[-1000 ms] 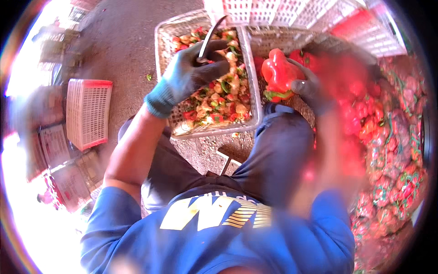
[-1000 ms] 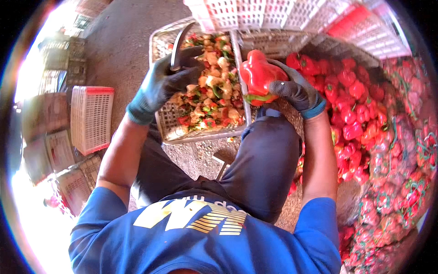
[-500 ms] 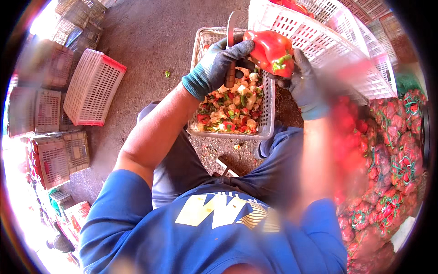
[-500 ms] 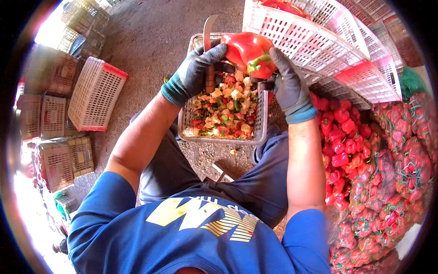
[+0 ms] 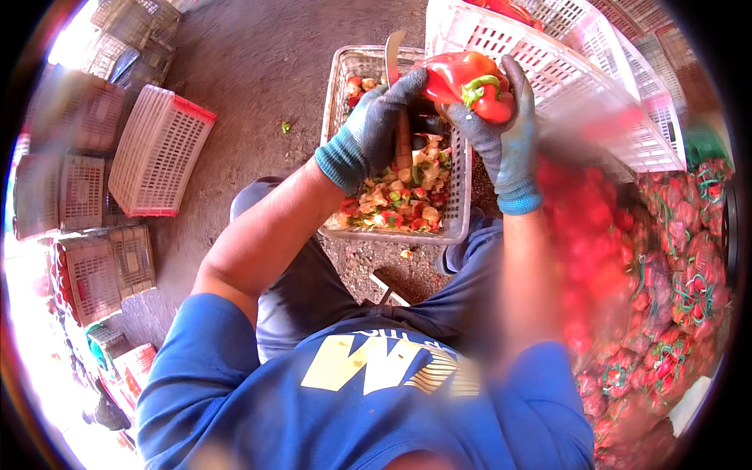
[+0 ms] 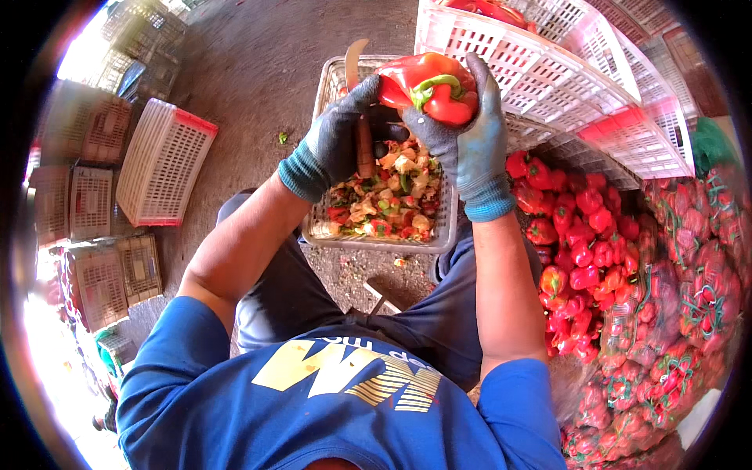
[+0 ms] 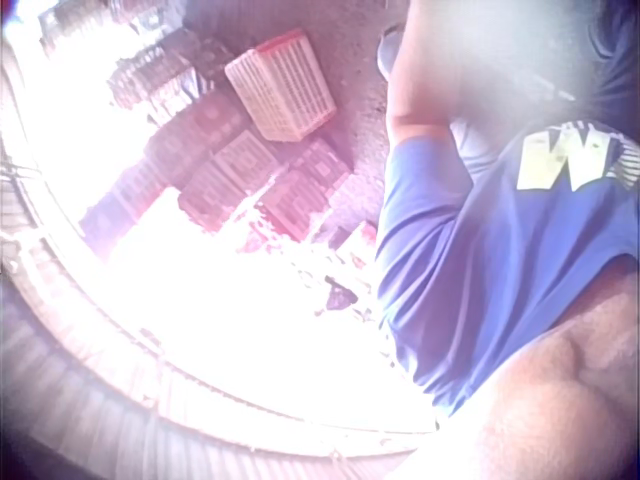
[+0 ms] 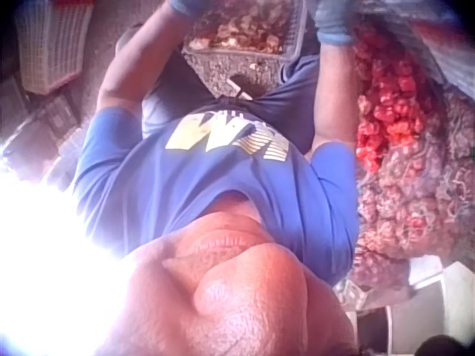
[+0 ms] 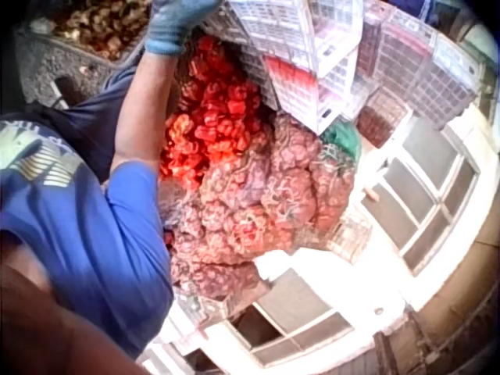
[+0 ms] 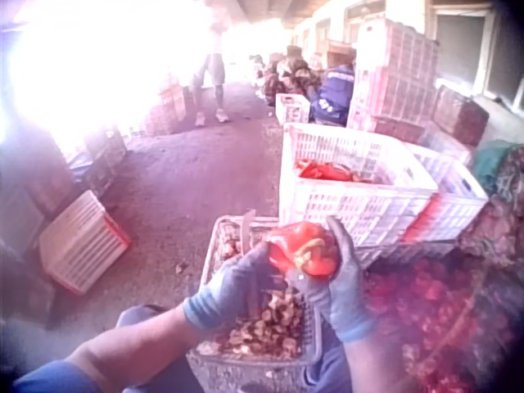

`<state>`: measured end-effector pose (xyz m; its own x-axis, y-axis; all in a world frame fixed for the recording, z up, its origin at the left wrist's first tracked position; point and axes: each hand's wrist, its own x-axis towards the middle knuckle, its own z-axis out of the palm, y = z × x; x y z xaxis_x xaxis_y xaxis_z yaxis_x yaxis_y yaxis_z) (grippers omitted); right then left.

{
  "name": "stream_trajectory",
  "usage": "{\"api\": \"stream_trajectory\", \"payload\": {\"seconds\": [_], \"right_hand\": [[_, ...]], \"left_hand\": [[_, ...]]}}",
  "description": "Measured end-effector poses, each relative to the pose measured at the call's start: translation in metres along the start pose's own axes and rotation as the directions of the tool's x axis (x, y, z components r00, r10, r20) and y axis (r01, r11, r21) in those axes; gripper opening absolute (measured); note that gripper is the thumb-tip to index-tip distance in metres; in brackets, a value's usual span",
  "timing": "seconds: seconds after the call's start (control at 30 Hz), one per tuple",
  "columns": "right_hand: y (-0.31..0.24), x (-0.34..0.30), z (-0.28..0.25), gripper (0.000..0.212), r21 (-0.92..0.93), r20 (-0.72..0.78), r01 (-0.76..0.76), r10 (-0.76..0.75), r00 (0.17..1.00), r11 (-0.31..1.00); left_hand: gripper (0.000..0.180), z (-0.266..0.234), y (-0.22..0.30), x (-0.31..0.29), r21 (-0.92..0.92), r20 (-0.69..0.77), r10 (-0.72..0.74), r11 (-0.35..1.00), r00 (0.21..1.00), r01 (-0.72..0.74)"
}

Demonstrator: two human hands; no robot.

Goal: The person cuts red peppers using a knife, removes the stems, and places the cut pieces into a bin while sitting among crates of produce.

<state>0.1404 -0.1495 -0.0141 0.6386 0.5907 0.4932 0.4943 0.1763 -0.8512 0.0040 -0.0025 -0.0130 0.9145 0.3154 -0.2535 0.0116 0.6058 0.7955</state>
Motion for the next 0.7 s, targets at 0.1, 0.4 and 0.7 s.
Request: {"api": "stream_trajectory", "payload": {"seconds": [0.1, 0.4, 0.7], "right_hand": [[-0.004, 0.004, -0.016, 0.084, 0.122, -0.031, -0.136, 0.141, 0.990, 0.983], [-0.002, -0.002, -0.041, 0.076, 0.023, -0.052, -0.086, 0.087, 0.995, 0.996], [-0.013, -0.005, -0.034, 0.070, -0.303, 0.053, 0.189, -0.182, 0.982, 0.934]], "left_hand": [[0.056, 0.001, 0.000, 0.001, 0.188, 0.011, 0.022, 0.982, 1.000, -0.024], [0.031, -0.003, 0.017, -0.018, 0.641, 0.176, 0.054, 0.751, 0.983, -0.156], [0.022, 0.003, 0.022, -0.021, 0.831, 0.159, -0.100, 0.551, 0.982, -0.078]]}}
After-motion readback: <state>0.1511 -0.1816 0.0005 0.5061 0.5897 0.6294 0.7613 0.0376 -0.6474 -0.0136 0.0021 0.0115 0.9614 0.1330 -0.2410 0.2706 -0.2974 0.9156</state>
